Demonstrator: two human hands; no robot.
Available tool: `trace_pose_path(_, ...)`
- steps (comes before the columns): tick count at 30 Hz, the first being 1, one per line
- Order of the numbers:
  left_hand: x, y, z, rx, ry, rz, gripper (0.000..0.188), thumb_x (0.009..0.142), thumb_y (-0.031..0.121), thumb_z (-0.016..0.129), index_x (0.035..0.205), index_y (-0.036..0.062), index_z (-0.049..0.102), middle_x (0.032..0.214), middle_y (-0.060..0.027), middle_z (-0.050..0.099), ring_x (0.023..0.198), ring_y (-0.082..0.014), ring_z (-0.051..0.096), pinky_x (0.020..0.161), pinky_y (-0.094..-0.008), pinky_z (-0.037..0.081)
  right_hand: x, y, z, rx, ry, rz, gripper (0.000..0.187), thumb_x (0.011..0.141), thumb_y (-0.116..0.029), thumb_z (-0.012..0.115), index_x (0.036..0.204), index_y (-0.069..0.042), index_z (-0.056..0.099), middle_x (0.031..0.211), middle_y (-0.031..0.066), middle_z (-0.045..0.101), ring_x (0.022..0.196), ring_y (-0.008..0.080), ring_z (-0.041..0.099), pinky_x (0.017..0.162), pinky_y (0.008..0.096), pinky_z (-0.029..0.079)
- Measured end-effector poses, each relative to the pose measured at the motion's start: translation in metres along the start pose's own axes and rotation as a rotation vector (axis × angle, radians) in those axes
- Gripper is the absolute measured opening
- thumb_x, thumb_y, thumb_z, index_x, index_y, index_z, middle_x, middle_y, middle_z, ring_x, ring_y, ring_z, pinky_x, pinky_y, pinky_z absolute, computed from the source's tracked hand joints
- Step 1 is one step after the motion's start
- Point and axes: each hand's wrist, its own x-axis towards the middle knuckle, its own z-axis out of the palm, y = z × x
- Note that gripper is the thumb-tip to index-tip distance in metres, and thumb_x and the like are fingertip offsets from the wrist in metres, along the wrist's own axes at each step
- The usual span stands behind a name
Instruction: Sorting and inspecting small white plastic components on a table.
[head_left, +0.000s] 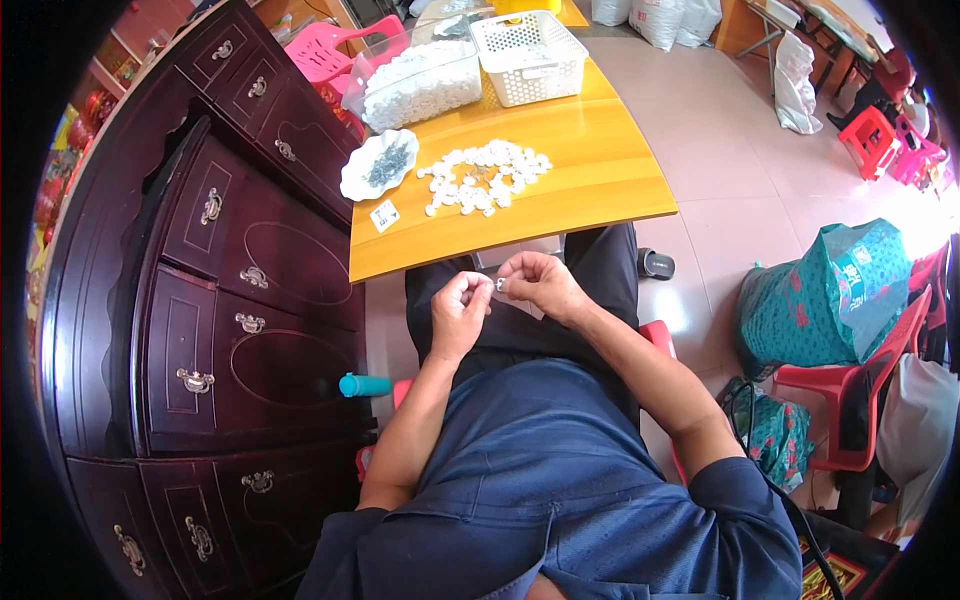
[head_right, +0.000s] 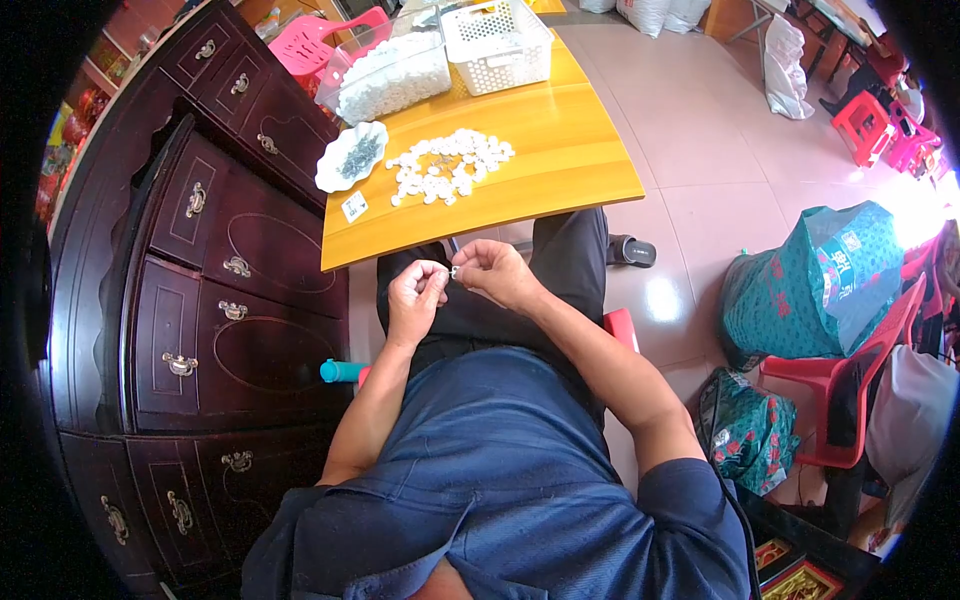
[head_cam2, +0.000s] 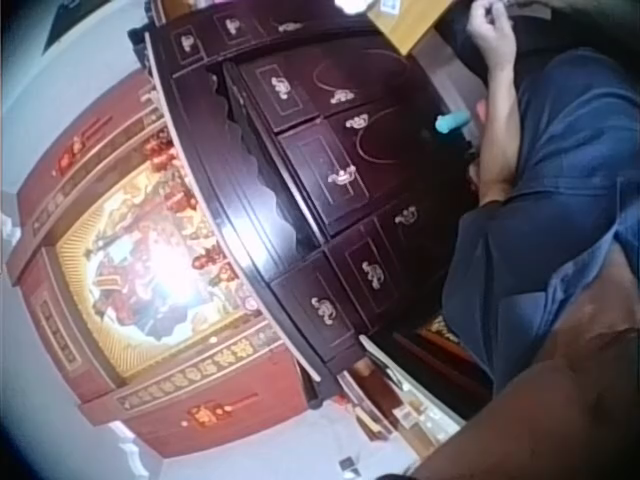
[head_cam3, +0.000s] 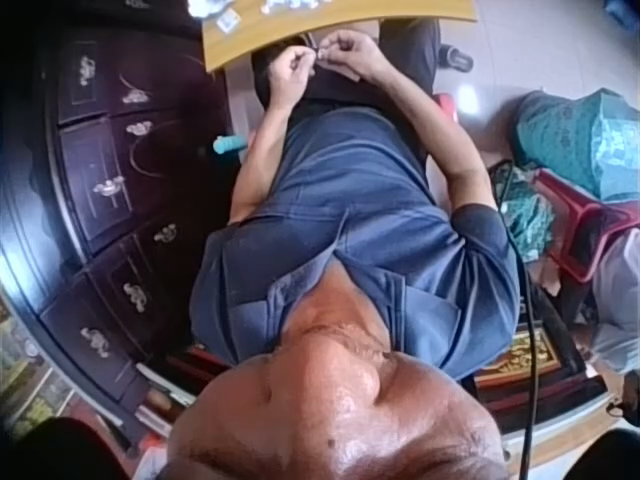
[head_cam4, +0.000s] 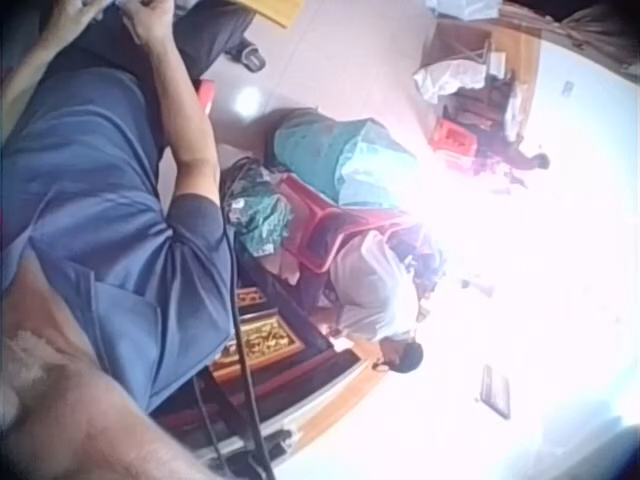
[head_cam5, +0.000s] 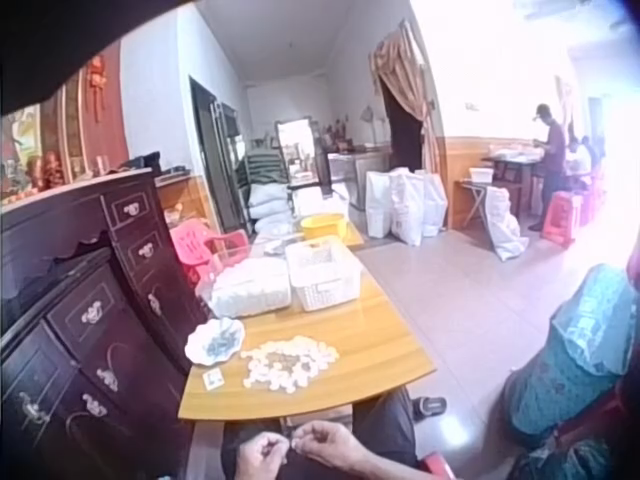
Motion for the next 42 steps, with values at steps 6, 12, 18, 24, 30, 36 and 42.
trace_pose_path(6, -0.001, 0.001, 0.001, -0.101, 0.007, -0.078, 0.007, 0.099, 0.009, 0.067, 0.097, 0.0018, 0.068, 0.076, 0.0021, 0.065, 0.062, -0.0037, 0.059, 0.057, -0.0208, 0.048, 0.0, 0.0, 0.0, -0.012, -0.004, 0.0, 0.016, 0.089, 0.001, 0.072, 0.104, -0.002, 0.066, 0.083, 0.0007, 0.069, 0.072, 0.0068, 0.064, 0.064, 0.0217, 0.052)
trace_pose_path(12, -0.001, 0.001, 0.0, -0.106, 0.008, -0.084, 0.007, 0.098, 0.008, 0.068, 0.096, 0.002, 0.068, 0.076, 0.0022, 0.066, 0.062, -0.0037, 0.059, 0.057, -0.0208, 0.048, 0.002, 0.002, -0.004, -0.039, -0.043, 0.008, 0.017, 0.091, 0.003, 0.07, 0.107, -0.001, 0.066, 0.089, 0.002, 0.072, 0.082, 0.0068, 0.067, 0.077, 0.0224, 0.056)
trace_pose_path(18, -0.001, -0.002, 0.0, -0.017, -0.003, -0.031, 0.008, 0.099, 0.01, 0.067, 0.097, 0.0029, 0.07, 0.077, 0.0028, 0.066, 0.062, -0.0035, 0.06, 0.057, -0.0197, 0.049, 0.002, 0.005, -0.001, -0.019, -0.019, -0.01, 0.016, 0.089, 0.0, 0.073, 0.103, -0.002, 0.067, 0.083, 0.0009, 0.07, 0.073, 0.0064, 0.064, 0.066, 0.0213, 0.052)
trace_pose_path(24, -0.001, 0.001, 0.001, -0.014, -0.01, -0.037, 0.004, 0.096, 0.002, 0.068, 0.092, 0.0003, 0.068, 0.07, 0.0027, 0.063, 0.061, -0.0026, 0.058, 0.055, -0.0209, 0.046, 0.003, 0.011, -0.004, -0.071, -0.01, -0.012, 0.018, 0.09, 0.002, 0.071, 0.107, -0.001, 0.065, 0.086, 0.0024, 0.072, 0.078, 0.0068, 0.067, 0.07, 0.0213, 0.055)
trace_pose_path(30, -0.001, 0.002, 0.002, -0.013, -0.019, -0.054, 0.004, 0.096, 0.002, 0.067, 0.092, 0.0003, 0.068, 0.07, 0.0033, 0.062, 0.061, -0.002, 0.057, 0.054, -0.0205, 0.045, 0.002, 0.006, -0.003, -0.115, -0.005, -0.015, 0.019, 0.089, 0.002, 0.072, 0.106, -0.001, 0.064, 0.083, 0.0017, 0.071, 0.072, 0.0058, 0.065, 0.061, 0.0199, 0.052)
trace_pose_path(36, 0.0, 0.001, 0.0, 0.002, -0.046, -0.062, 0.003, 0.096, 0.002, 0.068, 0.093, 0.0006, 0.068, 0.071, 0.003, 0.064, 0.061, -0.0022, 0.057, 0.055, -0.0205, 0.046, 0.003, 0.009, -0.003, -0.15, 0.008, -0.018, 0.019, 0.088, 0.002, 0.073, 0.104, -0.001, 0.064, 0.081, 0.0011, 0.07, 0.07, 0.0054, 0.064, 0.061, 0.0197, 0.051)
trace_pose_path(42, 0.002, 0.009, -0.003, -0.111, 0.007, -0.077, 0.015, 0.096, 0.005, 0.069, 0.11, -0.0011, 0.069, 0.086, -0.0001, 0.067, 0.069, -0.0039, 0.06, 0.061, -0.0205, 0.05, 0.003, 0.004, -0.004, -0.05, -0.006, -0.015, 0.02, 0.089, 0.003, 0.072, 0.107, 0.0, 0.065, 0.084, 0.0017, 0.071, 0.075, 0.0066, 0.066, 0.07, 0.0217, 0.054)
